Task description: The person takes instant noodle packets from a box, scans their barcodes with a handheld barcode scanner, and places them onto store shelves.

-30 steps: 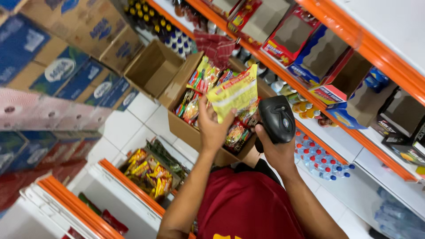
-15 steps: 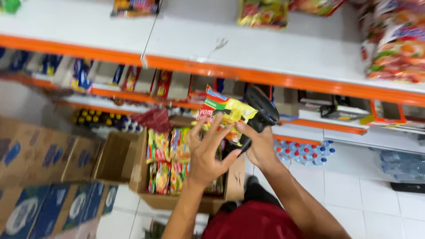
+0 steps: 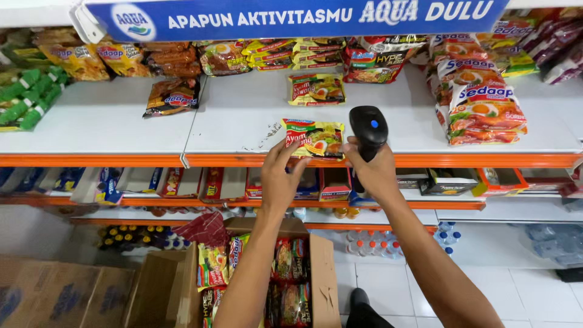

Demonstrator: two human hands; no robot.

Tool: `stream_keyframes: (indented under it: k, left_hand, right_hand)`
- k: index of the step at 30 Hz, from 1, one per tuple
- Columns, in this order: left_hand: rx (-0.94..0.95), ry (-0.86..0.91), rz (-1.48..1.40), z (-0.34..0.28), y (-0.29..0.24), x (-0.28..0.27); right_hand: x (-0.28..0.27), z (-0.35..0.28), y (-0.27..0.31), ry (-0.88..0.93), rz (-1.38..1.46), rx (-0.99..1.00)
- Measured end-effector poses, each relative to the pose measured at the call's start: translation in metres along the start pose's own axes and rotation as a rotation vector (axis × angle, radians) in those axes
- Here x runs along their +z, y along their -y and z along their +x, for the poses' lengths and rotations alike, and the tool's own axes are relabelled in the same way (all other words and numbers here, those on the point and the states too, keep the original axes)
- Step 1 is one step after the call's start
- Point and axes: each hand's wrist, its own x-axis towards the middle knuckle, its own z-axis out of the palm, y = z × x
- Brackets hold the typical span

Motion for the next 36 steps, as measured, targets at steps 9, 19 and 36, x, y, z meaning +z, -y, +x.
stream_keyframes:
  k: [9, 19, 36]
  left_hand:
    - [0.027, 0.038, 0.334, 0.038, 0.003, 0.015]
    - [0.013, 0.162, 0.319, 0.064, 0.012, 0.017]
    - [0.085, -0.206, -0.018, -0.069, 0.014, -0.022]
  right_hand:
    - [0.006, 0.004, 0.035, 0.159, -0.645, 0.100]
    - [0.005, 0.043, 0.025, 0.166, -0.531, 0.146]
    - [0.022, -0.046, -0.021, 0.060, 0.092, -0.123]
